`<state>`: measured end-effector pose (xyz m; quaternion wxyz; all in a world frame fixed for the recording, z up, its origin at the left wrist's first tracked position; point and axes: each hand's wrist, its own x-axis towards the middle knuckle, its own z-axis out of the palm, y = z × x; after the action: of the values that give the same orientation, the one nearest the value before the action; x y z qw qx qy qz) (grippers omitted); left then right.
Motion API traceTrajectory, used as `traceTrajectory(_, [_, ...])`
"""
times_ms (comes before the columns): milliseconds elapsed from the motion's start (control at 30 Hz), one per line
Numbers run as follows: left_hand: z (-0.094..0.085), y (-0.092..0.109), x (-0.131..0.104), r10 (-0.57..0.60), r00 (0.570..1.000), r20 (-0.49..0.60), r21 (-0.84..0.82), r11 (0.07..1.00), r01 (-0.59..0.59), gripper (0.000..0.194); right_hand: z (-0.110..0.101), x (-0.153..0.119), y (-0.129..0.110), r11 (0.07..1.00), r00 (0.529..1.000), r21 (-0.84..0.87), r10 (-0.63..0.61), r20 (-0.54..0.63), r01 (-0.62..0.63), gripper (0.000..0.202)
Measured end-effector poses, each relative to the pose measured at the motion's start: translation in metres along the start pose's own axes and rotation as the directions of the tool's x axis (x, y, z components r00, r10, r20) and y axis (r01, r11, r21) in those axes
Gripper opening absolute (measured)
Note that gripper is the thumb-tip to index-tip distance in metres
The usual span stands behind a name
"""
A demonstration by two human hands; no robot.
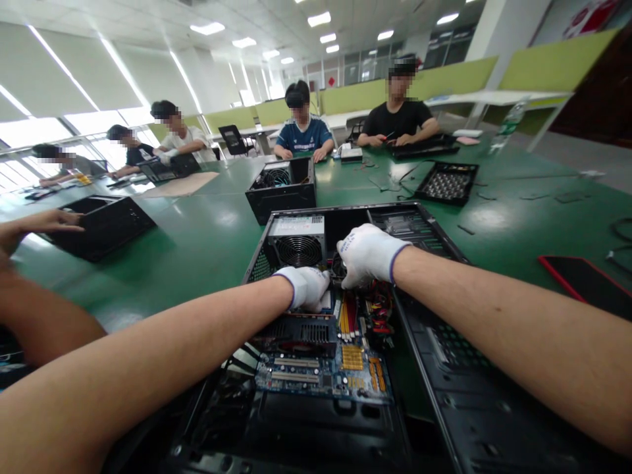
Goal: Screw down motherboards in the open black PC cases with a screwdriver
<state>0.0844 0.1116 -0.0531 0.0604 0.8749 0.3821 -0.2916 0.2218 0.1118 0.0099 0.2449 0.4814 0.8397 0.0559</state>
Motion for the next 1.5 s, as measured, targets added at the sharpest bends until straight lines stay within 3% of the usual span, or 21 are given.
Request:
traceTrajectory(200, [-0.005,0.004,-0.007,0.014,1.000,0.026,-0.013,1.000,-0.014,0.041,0.000,-0.003,0.000,1.000,1.000,0.023,0.001,-0.006,-0.001,0.072])
traceTrajectory(333, [-0.009,0.004,-0.010,0.008,1.000,0.001,-0.017,1.000,-0.008,0.034,0.002,-0.003,-0.001,1.000,1.000,0.027,-0.007,-0.011,0.007,0.073])
traceTrajectory(667, [-0.003,-0.003,-0.001,-0.027,0.998,-0.054,-0.009,1.000,0.027,0.055,0.001,-0.005,0.000,0.998,1.000,0.055,-0.017,-0.017,0.018,0.071])
traceTrajectory(1067, [0.001,-0.005,0.006,-0.011,1.000,-0.013,0.050,0.999,0.011,0.046,0.005,0.002,0.003,0.997,1.000,0.070,-0.023,-0.012,0.024,0.067])
traceTrajectory(1500, [0.001,-0.007,0.007,-0.001,1.000,-0.004,0.068,0.998,0.001,0.049,0.007,0.004,0.003,0.996,0.999,0.076,-0.036,0.003,0.036,0.068])
